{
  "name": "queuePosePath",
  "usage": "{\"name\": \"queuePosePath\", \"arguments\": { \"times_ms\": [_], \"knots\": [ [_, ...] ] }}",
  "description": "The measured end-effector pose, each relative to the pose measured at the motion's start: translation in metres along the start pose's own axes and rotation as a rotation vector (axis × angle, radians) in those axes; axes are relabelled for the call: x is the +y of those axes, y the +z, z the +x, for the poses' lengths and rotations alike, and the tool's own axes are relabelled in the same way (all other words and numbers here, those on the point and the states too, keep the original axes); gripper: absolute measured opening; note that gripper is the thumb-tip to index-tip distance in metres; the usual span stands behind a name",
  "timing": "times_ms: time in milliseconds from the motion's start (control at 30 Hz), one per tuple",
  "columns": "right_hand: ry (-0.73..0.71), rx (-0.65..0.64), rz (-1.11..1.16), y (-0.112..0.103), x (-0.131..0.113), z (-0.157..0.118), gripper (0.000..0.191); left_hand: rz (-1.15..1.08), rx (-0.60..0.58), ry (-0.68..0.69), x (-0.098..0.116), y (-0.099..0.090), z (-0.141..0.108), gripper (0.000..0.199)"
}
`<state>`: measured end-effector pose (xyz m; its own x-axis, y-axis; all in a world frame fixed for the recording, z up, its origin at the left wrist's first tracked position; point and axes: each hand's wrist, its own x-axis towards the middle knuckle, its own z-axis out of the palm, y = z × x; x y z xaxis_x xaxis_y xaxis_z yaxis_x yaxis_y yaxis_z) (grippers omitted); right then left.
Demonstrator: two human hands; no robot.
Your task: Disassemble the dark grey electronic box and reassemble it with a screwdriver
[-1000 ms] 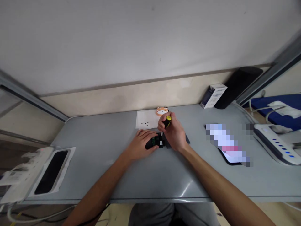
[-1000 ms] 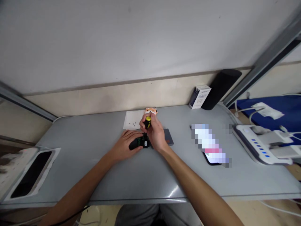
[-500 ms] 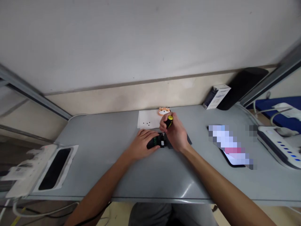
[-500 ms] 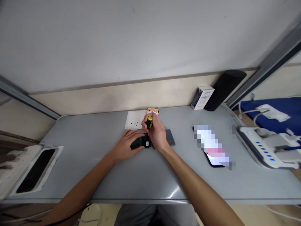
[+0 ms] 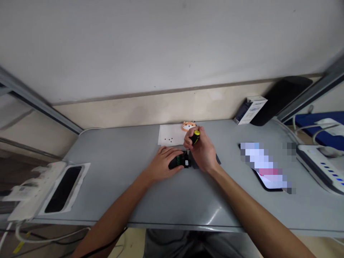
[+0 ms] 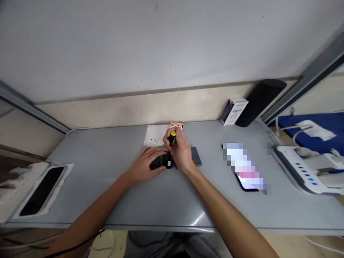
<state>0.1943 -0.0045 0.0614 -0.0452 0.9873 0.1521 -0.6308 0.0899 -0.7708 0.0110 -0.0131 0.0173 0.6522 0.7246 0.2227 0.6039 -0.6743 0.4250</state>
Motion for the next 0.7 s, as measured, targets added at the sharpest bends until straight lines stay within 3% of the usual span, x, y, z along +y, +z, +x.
{"name": "queuePosePath", "arguments": {
  "times_ms": [700],
  "knots": [
    [-0.01, 0.035, -0.03, 0.0013, -0.0013, 0.0001, 0.046, 0.008, 0.0, -0.039, -0.0024, 0.0044, -0.0002, 0.044]
  ]
}}
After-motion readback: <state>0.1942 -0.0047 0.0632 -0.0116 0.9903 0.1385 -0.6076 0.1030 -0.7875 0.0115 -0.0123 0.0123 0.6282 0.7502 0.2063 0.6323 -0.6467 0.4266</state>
